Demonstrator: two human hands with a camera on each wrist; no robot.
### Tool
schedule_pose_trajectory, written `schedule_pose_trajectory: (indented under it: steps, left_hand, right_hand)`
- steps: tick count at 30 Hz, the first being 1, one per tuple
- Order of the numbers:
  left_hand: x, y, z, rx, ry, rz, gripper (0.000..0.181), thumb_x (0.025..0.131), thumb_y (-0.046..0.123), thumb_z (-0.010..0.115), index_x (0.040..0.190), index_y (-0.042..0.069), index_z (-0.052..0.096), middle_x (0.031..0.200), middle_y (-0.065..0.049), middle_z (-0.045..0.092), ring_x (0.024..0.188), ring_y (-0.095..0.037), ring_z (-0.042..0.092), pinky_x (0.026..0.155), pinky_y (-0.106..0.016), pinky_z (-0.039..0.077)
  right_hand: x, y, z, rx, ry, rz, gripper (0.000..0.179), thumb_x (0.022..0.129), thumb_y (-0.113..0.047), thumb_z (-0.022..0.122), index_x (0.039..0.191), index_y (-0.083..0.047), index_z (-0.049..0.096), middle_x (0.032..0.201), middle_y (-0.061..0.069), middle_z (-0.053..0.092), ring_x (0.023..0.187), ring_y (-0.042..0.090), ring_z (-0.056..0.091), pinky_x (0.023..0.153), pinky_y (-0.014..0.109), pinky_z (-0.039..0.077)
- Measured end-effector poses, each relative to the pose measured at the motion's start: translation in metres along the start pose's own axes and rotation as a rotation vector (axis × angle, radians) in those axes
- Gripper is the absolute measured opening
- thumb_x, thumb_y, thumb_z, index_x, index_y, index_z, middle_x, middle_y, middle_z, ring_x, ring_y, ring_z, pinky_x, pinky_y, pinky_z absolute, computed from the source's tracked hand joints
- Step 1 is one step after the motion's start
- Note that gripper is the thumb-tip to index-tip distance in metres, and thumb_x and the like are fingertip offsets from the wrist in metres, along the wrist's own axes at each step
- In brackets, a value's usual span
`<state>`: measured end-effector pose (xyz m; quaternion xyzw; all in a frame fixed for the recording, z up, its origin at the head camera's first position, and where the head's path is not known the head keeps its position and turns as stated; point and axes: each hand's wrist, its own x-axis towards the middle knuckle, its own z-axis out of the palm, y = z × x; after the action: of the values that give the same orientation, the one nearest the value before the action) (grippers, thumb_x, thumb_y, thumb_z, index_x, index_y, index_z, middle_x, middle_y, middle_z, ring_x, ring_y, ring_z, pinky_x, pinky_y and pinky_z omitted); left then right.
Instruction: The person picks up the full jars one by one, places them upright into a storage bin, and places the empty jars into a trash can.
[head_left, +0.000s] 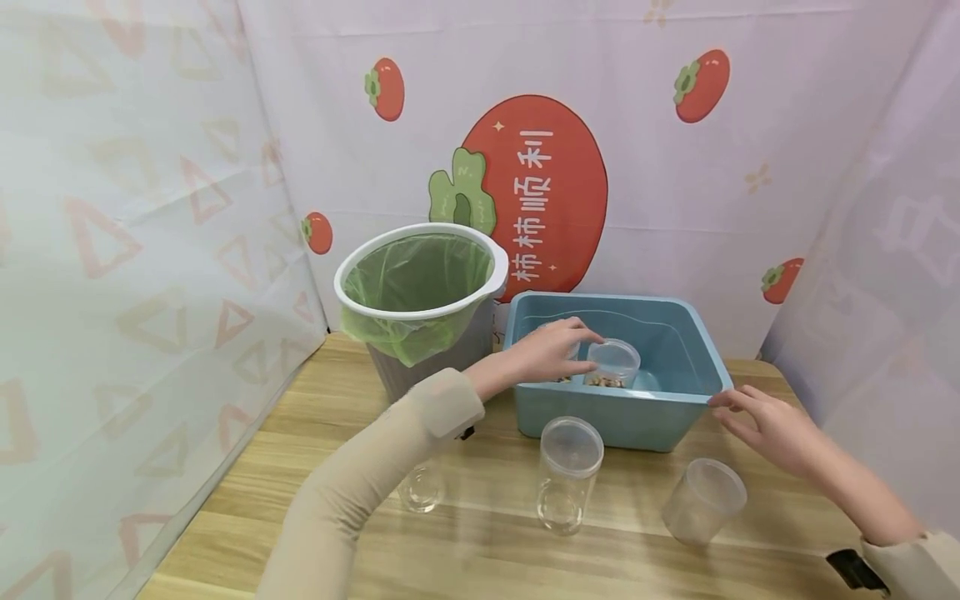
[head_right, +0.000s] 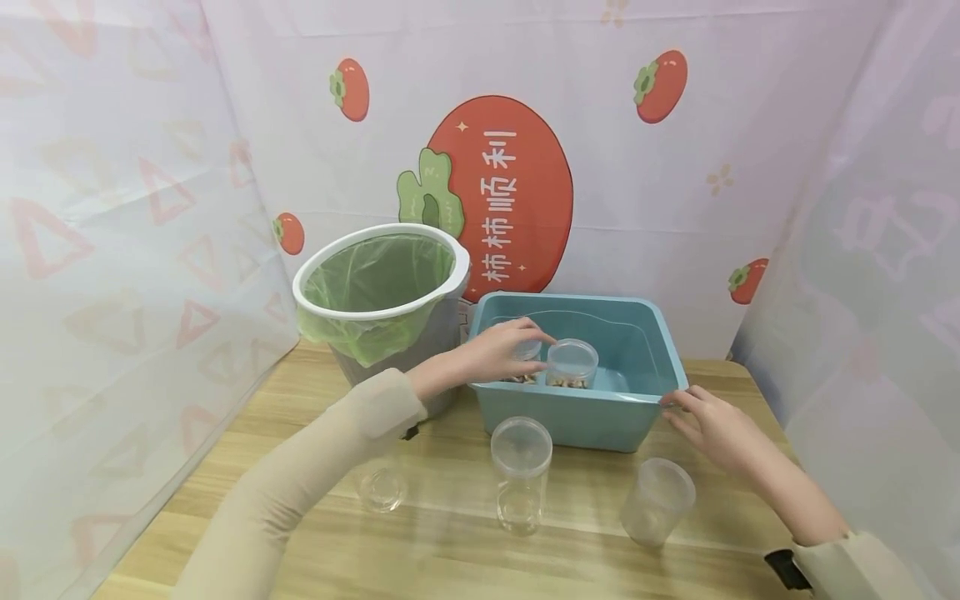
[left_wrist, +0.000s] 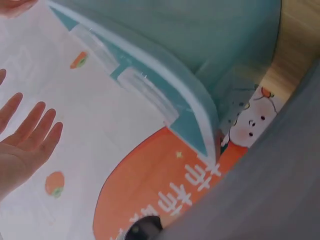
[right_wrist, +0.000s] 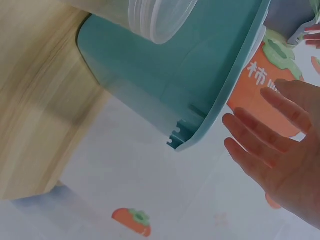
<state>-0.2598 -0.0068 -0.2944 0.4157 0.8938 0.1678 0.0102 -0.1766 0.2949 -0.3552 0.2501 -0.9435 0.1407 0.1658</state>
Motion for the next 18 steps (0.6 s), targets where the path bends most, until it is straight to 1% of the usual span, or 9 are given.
schedule_pose_trajectory:
  steps: [2,4,9,11,12,14,17,18]
  left_hand:
    - [-0.011,0.0,-0.008,0.006,0.03,0.024,0.04,0.084,0.026,0.06,0.121,0.012,0.054,0.114,-0.003,0.052,0.104,-0.014,0.049,0.085,-0.022,0.04]
    - [-0.023,-0.002,-0.017,0.0,0.073,0.053,0.038,0.084,0.024,0.061,0.12,0.011,0.055,0.113,-0.004,0.053,0.103,-0.014,0.049,0.084,-0.023,0.04]
    - [-0.055,-0.011,-0.038,-0.007,0.216,0.117,0.038,0.082,0.02,0.063,0.117,0.007,0.056,0.109,-0.008,0.054,0.1,-0.016,0.051,0.084,-0.026,0.041]
    - [-0.068,-0.016,-0.045,-0.003,0.269,0.122,0.037,0.081,0.018,0.064,0.115,0.005,0.057,0.108,-0.009,0.055,0.096,-0.017,0.052,0.082,-0.026,0.041]
    - [-0.074,-0.019,-0.048,0.0,0.296,0.124,0.037,0.081,0.017,0.065,0.115,0.004,0.057,0.107,-0.009,0.055,0.095,-0.017,0.052,0.082,-0.026,0.041]
    - [-0.086,-0.025,-0.053,0.004,0.346,0.12,0.035,0.08,0.014,0.065,0.113,0.004,0.058,0.106,-0.009,0.056,0.095,-0.017,0.052,0.083,-0.027,0.041]
    - [-0.103,-0.036,-0.059,-0.002,0.419,0.11,0.033,0.079,0.011,0.065,0.111,0.003,0.059,0.105,-0.01,0.056,0.099,-0.018,0.052,0.086,-0.029,0.04]
    - [-0.108,-0.039,-0.061,-0.003,0.443,0.108,0.033,0.079,0.01,0.065,0.11,0.002,0.059,0.104,-0.011,0.056,0.099,-0.019,0.053,0.087,-0.031,0.04]
  right_hand:
    - [-0.004,-0.002,0.001,0.01,-0.003,0.006,0.013,0.081,-0.013,0.063,0.093,-0.013,0.06,0.089,0.001,0.058,0.078,0.027,0.059,0.056,0.033,0.045]
    - [-0.007,-0.003,0.002,0.022,-0.005,0.007,0.014,0.081,-0.014,0.063,0.094,-0.014,0.06,0.091,0.001,0.059,0.079,0.027,0.059,0.057,0.033,0.045]
    - [-0.014,-0.007,0.008,0.022,0.021,-0.036,0.021,0.076,-0.011,0.068,0.095,-0.013,0.061,0.091,0.0,0.06,0.078,0.02,0.059,0.057,0.03,0.045]
    - [-0.017,-0.008,0.01,0.024,0.009,-0.034,0.021,0.075,-0.012,0.068,0.095,-0.014,0.061,0.091,-0.001,0.059,0.078,0.017,0.058,0.058,0.03,0.045]
    - [-0.019,-0.009,0.011,0.028,0.0,-0.025,0.021,0.075,-0.013,0.068,0.095,-0.014,0.061,0.091,-0.002,0.059,0.079,0.016,0.058,0.059,0.03,0.046]
    - [-0.022,-0.01,0.013,0.055,-0.04,0.009,0.019,0.078,-0.016,0.066,0.097,-0.015,0.061,0.095,-0.002,0.058,0.083,0.019,0.057,0.061,0.033,0.046]
    - [-0.027,-0.01,0.015,0.112,-0.1,0.052,0.022,0.081,-0.021,0.064,0.101,-0.012,0.06,0.101,0.004,0.057,0.089,0.026,0.057,0.065,0.04,0.046]
    - [-0.029,-0.01,0.017,0.141,-0.121,0.063,0.025,0.082,-0.022,0.063,0.103,-0.01,0.06,0.103,0.008,0.057,0.091,0.03,0.056,0.066,0.043,0.046]
